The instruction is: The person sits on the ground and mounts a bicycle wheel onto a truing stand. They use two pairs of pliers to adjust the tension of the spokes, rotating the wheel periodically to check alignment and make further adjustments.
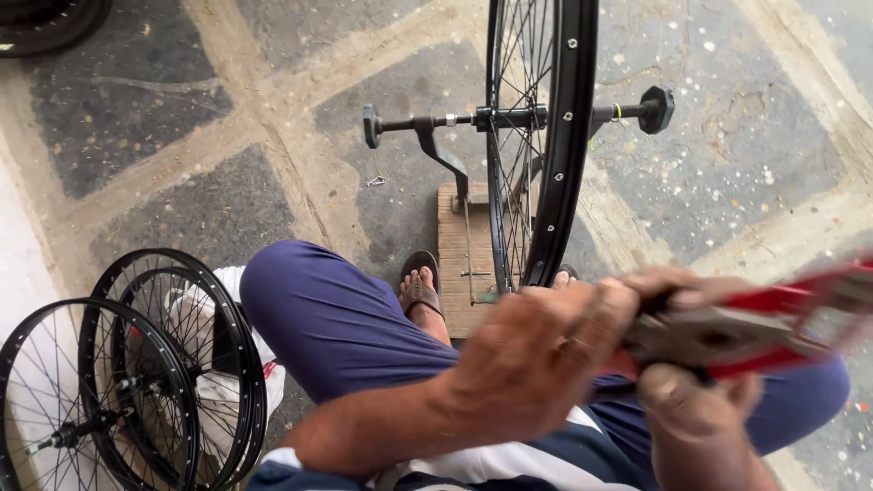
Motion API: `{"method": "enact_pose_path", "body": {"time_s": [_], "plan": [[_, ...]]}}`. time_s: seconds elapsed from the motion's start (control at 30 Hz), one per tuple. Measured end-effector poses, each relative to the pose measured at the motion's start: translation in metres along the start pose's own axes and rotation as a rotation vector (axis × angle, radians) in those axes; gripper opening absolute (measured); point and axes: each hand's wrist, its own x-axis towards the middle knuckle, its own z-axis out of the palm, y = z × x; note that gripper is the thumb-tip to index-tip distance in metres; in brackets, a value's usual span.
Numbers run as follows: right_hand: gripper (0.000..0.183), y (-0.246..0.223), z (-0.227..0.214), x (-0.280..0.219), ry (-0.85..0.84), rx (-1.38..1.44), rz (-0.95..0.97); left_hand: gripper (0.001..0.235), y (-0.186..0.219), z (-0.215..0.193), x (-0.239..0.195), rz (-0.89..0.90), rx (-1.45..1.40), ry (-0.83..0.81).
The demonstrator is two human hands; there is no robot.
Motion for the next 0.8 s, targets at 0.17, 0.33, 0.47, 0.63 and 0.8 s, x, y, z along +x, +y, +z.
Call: {"method": "enact_pose_path", "body": {"time_s": [0.17,0.33,0.47,0.63,0.8], "plan": [[0.027,-0.017,-0.018,0.002,0.137,-0.019,-0.076,0.072,-0.002,-0.002,0.024,0.084,-0.191,0.092],[0.018,0.019,-0.082,0.032,0.317,-0.105,-0.032,0.094,-0.090,0.041,0.058,-0.107,-0.149,0.355],[0.037,0.080,-0.128,0.044,0.462,-0.235,0.007,0.089,-0.100,0.087,0.005,-0.119,-0.331,0.226],[0.034,0.110,-0.158,0.042,0.522,-0.200,0.123,0.073,-0.094,0.095,-0.103,-0.190,-0.224,-0.138],[0.033,0.117,-0.156,0.040,0.512,-0.220,0.183,0.044,-0.088,0.097,-0.123,-0.525,-0.064,-0.150]]}}
